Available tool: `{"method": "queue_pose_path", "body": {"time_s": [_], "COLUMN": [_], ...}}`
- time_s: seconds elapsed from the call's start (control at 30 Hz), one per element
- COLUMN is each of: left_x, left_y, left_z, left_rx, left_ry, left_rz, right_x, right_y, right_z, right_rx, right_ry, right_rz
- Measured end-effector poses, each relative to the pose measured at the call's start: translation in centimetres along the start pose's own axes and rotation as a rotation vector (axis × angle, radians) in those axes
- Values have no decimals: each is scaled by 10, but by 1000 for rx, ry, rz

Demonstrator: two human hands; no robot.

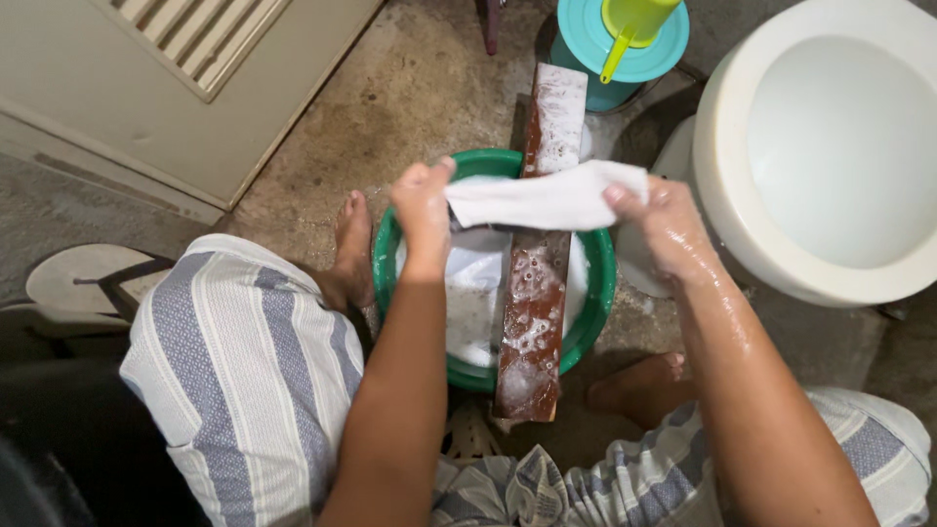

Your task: The person is washing a white cloth by hand in a green basin filled with soapy water. They use a colorful scrubbing brush to scrub the cloth against a wooden plank placed across the basin, repeatedly dipping and wringing the fabric.

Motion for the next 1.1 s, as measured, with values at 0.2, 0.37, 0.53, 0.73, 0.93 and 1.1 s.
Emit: {"method": "queue_pose_path", "body": {"time_s": [0.2,0.37,0.53,0.73,0.93,1.1], "left_x": [43,91,80,40,194,126], "left_y": [18,18,-16,-10,6,-11], "left_z": [-53,-92,-58,-31,-99,-67], "left_rx": [-125,-234,-382,-357,-432,-629], "left_ry": [-530,-786,-743,-345,-502,-326], "left_rz": [135,10,224,-19,-667,-785], "right_x": [9,6,0,2,16,2], "right_y": [5,20,17,30,85,119], "right_z": [-27,-30,-22,-32,-57,-94], "right_rx": [-34,124,-196,-568,-474,-626], "right_ry": [-317,-303,-161,32,-89,-144], "right_rz": [30,-20,-31,-282,-134,-548]}}
Point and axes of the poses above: each hand's wrist, its own x-axis away from the middle knuckle, its own z-axis out of the back of the hand, y = z × x, the point moved 5 cm from there along -x, towards the middle knuckle, and after that the axes turned 9 degrees about y, right-handed, at the moved point
